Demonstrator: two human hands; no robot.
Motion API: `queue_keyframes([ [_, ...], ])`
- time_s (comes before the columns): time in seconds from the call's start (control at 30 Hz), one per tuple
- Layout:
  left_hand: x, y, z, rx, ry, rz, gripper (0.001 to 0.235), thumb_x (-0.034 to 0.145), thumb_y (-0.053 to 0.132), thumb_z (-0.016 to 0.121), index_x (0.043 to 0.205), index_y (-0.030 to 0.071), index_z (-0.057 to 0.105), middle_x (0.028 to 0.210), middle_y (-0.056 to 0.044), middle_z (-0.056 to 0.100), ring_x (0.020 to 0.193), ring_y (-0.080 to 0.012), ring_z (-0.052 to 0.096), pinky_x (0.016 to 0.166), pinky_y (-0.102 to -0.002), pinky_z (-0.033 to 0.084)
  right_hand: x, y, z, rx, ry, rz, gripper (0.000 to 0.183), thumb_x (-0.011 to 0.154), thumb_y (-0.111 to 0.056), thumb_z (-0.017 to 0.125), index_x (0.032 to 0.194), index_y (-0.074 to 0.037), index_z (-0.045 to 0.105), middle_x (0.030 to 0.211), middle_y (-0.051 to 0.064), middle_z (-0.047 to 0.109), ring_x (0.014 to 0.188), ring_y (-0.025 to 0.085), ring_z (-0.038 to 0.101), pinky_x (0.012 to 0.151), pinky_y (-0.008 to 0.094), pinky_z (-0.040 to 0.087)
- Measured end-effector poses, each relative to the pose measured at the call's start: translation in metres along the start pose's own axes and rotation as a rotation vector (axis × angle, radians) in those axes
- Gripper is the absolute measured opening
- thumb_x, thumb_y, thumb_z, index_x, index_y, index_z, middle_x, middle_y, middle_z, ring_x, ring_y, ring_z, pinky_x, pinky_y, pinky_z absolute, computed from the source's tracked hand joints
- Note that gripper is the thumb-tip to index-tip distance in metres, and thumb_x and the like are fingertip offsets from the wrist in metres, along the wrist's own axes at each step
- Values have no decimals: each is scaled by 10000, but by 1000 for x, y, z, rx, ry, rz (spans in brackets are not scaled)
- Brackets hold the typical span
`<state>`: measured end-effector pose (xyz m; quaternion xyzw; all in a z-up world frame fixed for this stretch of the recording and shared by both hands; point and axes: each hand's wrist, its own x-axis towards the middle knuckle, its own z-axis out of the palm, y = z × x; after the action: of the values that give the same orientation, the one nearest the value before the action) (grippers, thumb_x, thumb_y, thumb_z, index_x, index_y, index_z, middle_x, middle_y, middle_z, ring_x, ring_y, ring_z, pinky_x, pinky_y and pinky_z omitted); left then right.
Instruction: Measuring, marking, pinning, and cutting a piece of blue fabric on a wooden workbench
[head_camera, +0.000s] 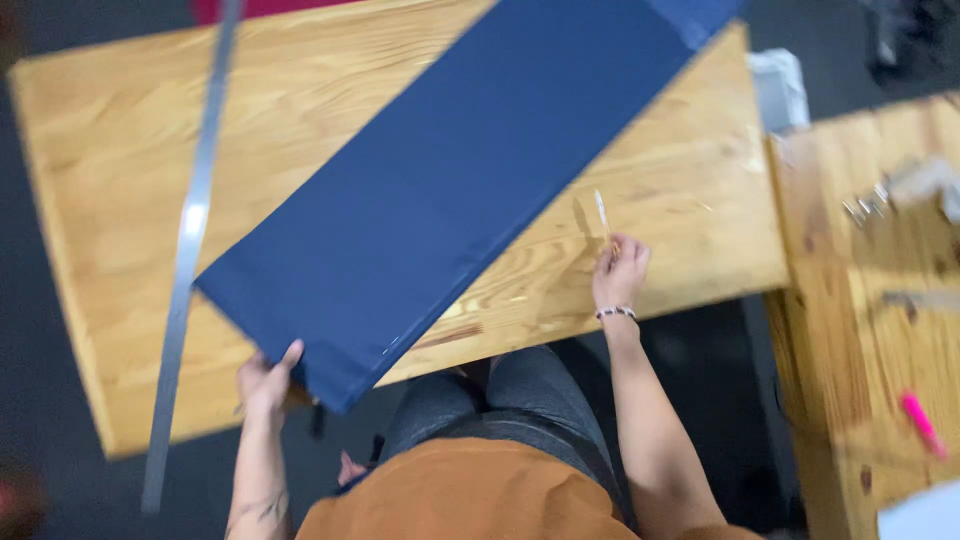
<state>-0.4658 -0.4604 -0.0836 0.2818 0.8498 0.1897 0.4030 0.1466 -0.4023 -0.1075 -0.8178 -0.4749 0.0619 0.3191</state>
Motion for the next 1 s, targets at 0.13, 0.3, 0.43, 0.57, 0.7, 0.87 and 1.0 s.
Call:
queue_keyframes([
  [0.13, 0, 5, -9, -101, -102, 22, 492, 846, 337, 836, 1177, 1, 698, 1148, -122, 733, 1011, -183, 665, 872, -357, 528, 16, 35, -45, 11, 148, 169, 160, 909, -120, 678, 1067, -99, 684, 974, 86, 681, 861, 217, 682, 883, 350, 546],
  [0.3, 43, -41, -10, -306, -123, -72, 390, 825, 267, 887, 1051, 40, 664, 1085, -81, 715, 954, -177, 683, 769, -387, 599, 33, 121, -120, 1, 371, 408, 236, 861, -198, 707, 1092, -159, 678, 956, 56, 801, 888, 231, 770, 855, 380, 563],
  [0.43, 12, -33, -3, -433, -140, -44, 283, 910, 117, 814, 870, 81, 535, 1113, -167, 701, 962, -329, 708, 713, -645, 604, 35, 201, -178, -78, 498, 507, 197, 871, -185, 723, 1052, -159, 648, 866, 54, 794, 791, 286, 748, 788, 436, 532],
  [0.57, 6, -52, 12, -307, -136, 6, 308, 930, 238, 792, 1079, 72, 579, 1169, -158, 648, 992, -317, 658, 844, -498, 568, 55, 250, -213, -275, 314, 390, 87, 914, -132, 733, 917, -183, 662, 846, 66, 744, 816, 333, 704, 736, 491, 503],
  [0.7, -48, -46, 34, -146, -22, 19, 376, 935, 293, 824, 1180, 25, 723, 986, -136, 706, 796, -224, 660, 751, -317, 550, 82, 278, -220, -402, 105, 301, 84, 935, -142, 684, 1019, -143, 686, 1016, 163, 640, 899, 439, 658, 750, 596, 512],
  [0.87, -86, -67, 80, -212, 178, -64, 443, 893, 343, 930, 905, 18, 630, 844, -82, 619, 701, -150, 601, 597, -370, 603, 135, 292, -220, -425, 182, 128, 159, 903, -57, 620, 1011, -51, 736, 1017, 170, 620, 976, 375, 578, 850, 493, 508],
  [1.0, -138, -89, 130, -315, 156, -152, 456, 825, 355, 922, 991, 121, 568, 930, -44, 619, 723, -104, 560, 551, -316, 543, 220, 342, -183, -877, 111, 48, 336, 1018, -350, 501, 1004, -74, 692, 946, 158, 685, 784, 339, 665, 609, 488, 476],
])
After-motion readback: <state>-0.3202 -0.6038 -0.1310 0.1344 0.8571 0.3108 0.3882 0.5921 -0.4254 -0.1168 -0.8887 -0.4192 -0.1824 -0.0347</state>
